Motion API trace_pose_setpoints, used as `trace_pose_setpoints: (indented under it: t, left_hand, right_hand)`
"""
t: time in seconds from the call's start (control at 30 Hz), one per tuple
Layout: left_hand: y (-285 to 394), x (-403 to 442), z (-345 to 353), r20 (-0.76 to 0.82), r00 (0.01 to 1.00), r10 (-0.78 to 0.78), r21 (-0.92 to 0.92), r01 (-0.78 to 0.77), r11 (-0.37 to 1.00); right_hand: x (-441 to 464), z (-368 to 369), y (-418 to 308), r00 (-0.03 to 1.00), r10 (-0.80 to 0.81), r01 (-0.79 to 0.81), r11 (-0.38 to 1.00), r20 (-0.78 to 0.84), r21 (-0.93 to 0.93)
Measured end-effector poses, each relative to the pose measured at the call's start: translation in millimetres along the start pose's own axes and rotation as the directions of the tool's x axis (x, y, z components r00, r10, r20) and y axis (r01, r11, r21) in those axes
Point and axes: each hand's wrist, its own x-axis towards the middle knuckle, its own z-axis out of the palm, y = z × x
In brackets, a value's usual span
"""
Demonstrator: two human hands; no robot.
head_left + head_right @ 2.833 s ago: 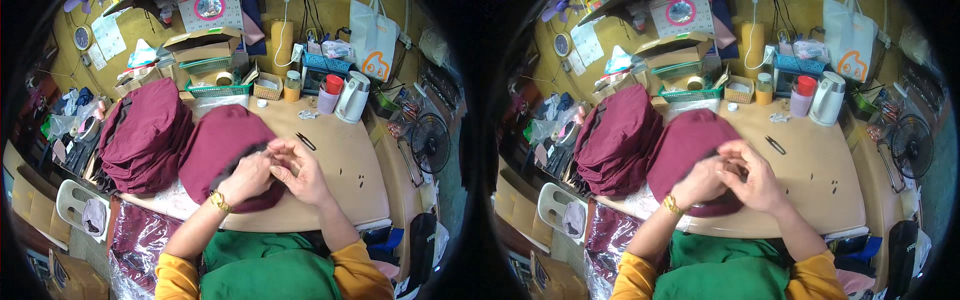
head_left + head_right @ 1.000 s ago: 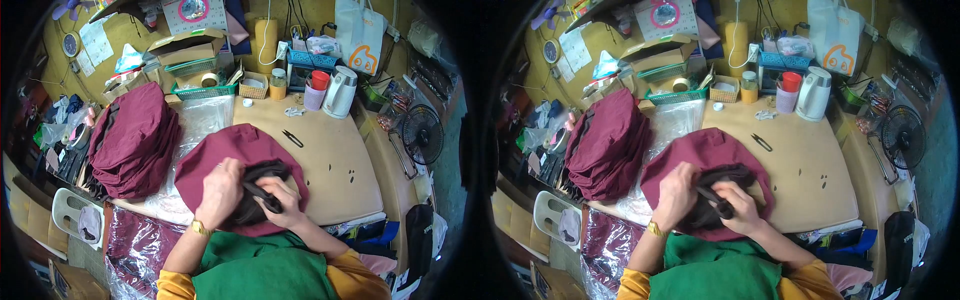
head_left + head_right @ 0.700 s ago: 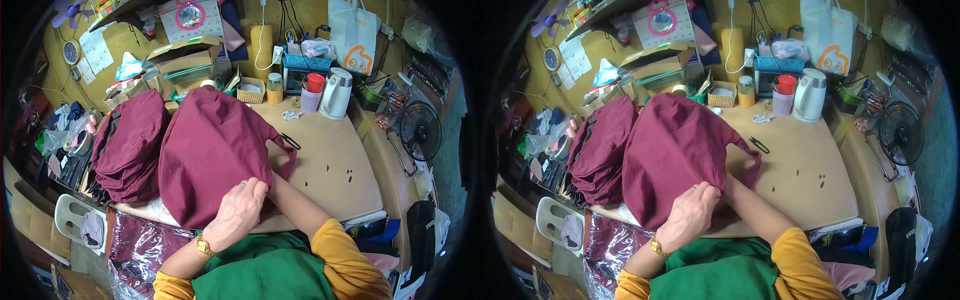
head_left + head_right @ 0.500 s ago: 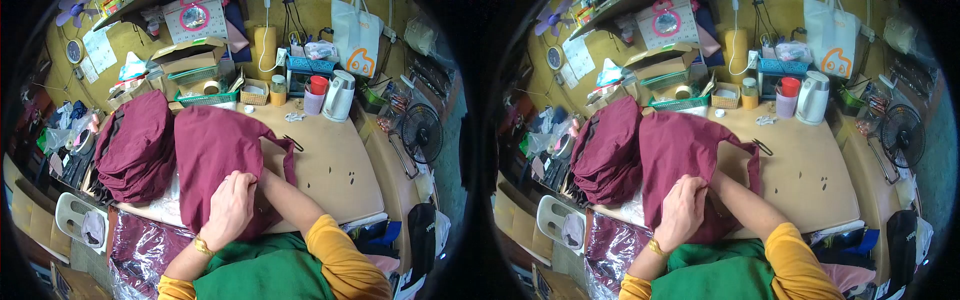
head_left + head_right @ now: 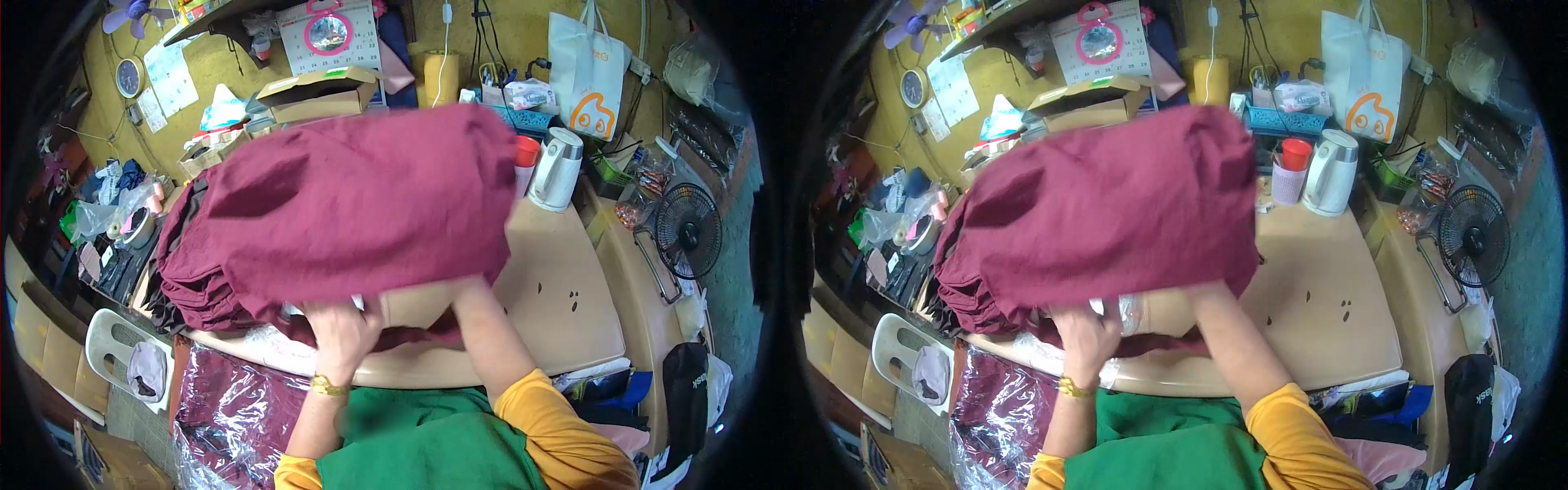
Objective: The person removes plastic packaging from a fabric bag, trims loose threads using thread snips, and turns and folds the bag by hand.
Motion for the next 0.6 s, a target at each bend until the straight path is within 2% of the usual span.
trace_pose_setpoints:
  t: [0.03,0.1,0.13,0.17,0.2,0.23,0.27,0.3,0.33,0.37,0.4,0.43,0.47,0.5,0.53,0.6]
  left_hand:
    - [-6.5,5.9,-2.0,0.162,0.975,-0.152,-0.011,0.156,0.988]
    - [-3.2,16.4,-13.0,0.188,0.922,-0.338,-0.145,0.366,0.919]
    - [-2.4,12.8,-7.4,-0.147,0.969,-0.197,-0.123,0.180,0.976]
    - [-0.6,14.9,-11.7,0.006,0.994,-0.105,-0.075,0.105,0.992]
    - [-8.9,16.5,-12.9,0.626,0.732,-0.269,0.032,0.321,0.947]
    - [-19.9,3.8,-10.3,0.685,0.693,-0.223,0.014,0.294,0.956]
    - [-24.8,-4.1,-11.6,0.738,0.653,-0.171,-0.007,0.260,0.966]
    - [-20.9,-8.1,-14.1,0.607,0.752,-0.255,0.017,0.309,0.951]
    - [-18.1,-10.5,-14.0,0.400,0.883,-0.243,-0.052,0.287,0.957]
    - [-14.2,-14.1,-19.1,0.309,0.936,-0.169,-0.111,0.212,0.971]
    - [-9.7,-13.8,-28.6,0.208,0.973,-0.095,-0.162,0.130,0.978]
    - [-8.6,-19.4,-38.4,0.442,0.879,-0.178,-0.143,0.265,0.954]
    - [-3.4,-27.1,-39.4,0.452,0.872,-0.188,-0.137,0.276,0.951]
    - [5.1,-32.8,-36.8,0.715,0.664,-0.217,0.007,0.304,0.953]
    - [10.8,-37.4,-33.6,0.888,0.385,-0.251,0.150,0.275,0.950]
    - [19.8,-78.7,-36.4,0.835,0.549,0.032,-0.155,0.180,0.971]
  right_hand:
    - [-0.1,-4.9,1.2,1.000,0.014,-0.014,1.000,0.018,-0.019]
    - [1.3,-9.8,-1.7,0.995,0.096,-0.098,0.993,-0.024,-0.069]
    - [2.2,-8.9,-1.6,0.995,0.091,-0.093,0.993,-0.031,-0.071]
    - [-5.2,-4.7,-2.0,0.992,0.082,-0.090,0.992,-0.094,-0.087]
    - [-12.7,0.0,-0.8,0.986,0.072,-0.087,0.991,-0.148,-0.104]
    - [-13.5,5.0,11.9,0.996,0.063,-0.053,0.990,0.071,-0.131]
    - [-6.7,-6.0,4.2,0.959,0.056,-0.015,0.989,0.279,-0.147]
    - [-11.6,-23.6,-8.3,0.951,0.103,-0.051,0.982,0.293,-0.181]
    - [-0.2,-22.5,-7.4,0.886,0.243,-0.215,0.970,0.396,-0.114]
    - [-17.0,-2.5,-1.1,0.991,0.132,-0.132,0.990,0.005,0.046]
    - [-33.4,16.4,5.1,0.914,0.053,0.011,0.988,-0.402,0.155]
    - [-35.9,-1.2,2.8,0.936,0.156,-0.097,0.976,-0.315,0.193]
    - [-38.5,-19.0,0.5,0.941,0.256,-0.209,0.954,-0.223,0.213]
    - [-40.0,-18.7,7.4,0.949,0.231,-0.231,0.973,0.216,-0.027]
    - [-41.6,-17.2,16.0,0.756,0.262,-0.137,0.960,0.601,-0.246]
    - [-81.7,9.5,47.4,0.858,0.146,-0.085,0.986,0.493,-0.144]
